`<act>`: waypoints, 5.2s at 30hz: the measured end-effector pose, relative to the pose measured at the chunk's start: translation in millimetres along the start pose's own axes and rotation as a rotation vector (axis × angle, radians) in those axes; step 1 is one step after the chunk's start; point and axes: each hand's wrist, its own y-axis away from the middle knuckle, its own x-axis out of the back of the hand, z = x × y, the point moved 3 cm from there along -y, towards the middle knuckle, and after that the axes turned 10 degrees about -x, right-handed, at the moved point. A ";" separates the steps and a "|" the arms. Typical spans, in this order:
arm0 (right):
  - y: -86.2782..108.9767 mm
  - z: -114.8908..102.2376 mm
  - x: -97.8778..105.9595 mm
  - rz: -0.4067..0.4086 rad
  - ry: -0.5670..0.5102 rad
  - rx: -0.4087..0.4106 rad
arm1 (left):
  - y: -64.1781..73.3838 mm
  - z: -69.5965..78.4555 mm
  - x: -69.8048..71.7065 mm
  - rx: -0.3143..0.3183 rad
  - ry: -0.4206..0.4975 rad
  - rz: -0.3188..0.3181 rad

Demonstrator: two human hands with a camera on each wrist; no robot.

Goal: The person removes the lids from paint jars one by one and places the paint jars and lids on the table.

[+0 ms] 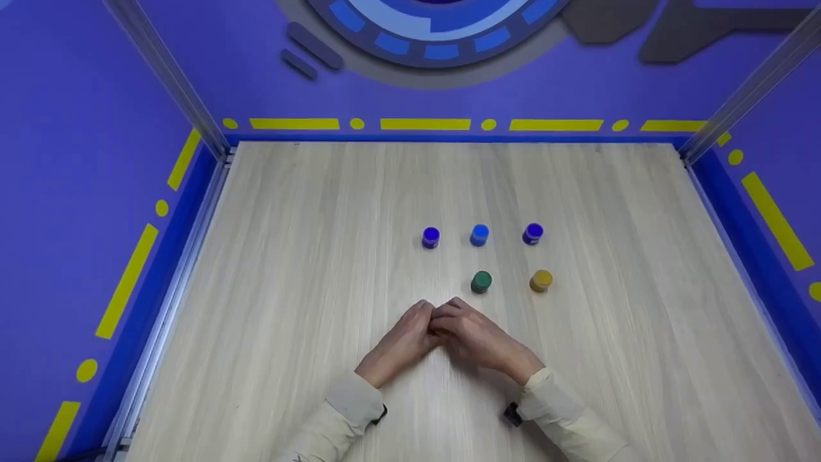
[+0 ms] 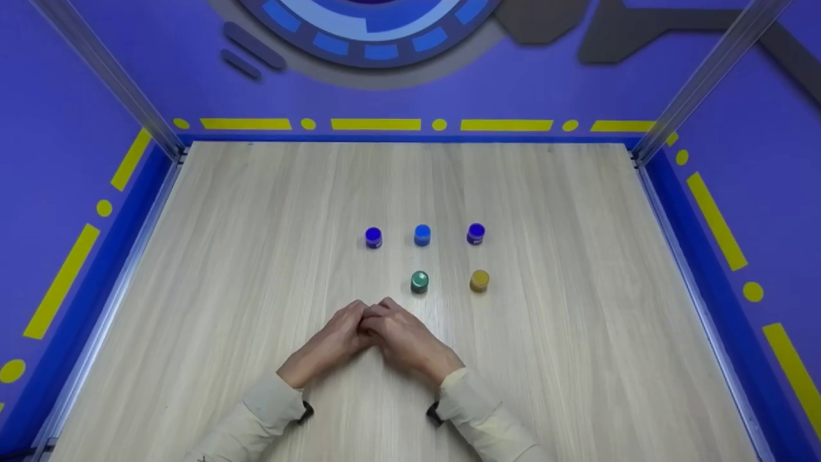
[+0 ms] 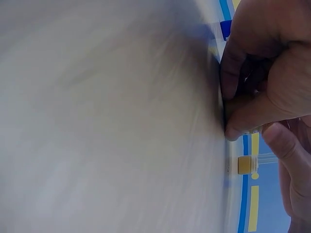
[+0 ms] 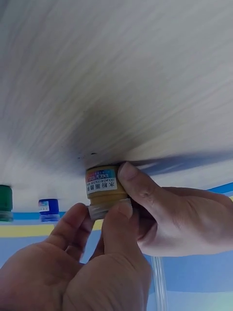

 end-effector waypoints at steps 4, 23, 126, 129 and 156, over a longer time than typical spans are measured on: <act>1.3 1.3 0.7 0.006 -0.028 0.015 | -0.4 -1.0 -0.7 0.018 0.025 0.003; 2.6 -5.6 -1.6 0.254 -0.008 -0.441 | 1.0 0.3 -0.2 -0.028 0.004 0.030; -2.2 -25.4 -5.7 0.141 0.121 -0.263 | 0.6 -2.4 -1.1 0.010 0.014 0.027; -1.1 -22.0 -3.8 0.102 0.111 -0.216 | 0.4 -2.2 -1.3 0.020 0.016 0.027; 2.8 -12.8 -0.2 0.095 0.096 -0.011 | 0.6 -0.3 -0.9 -0.019 -0.039 0.029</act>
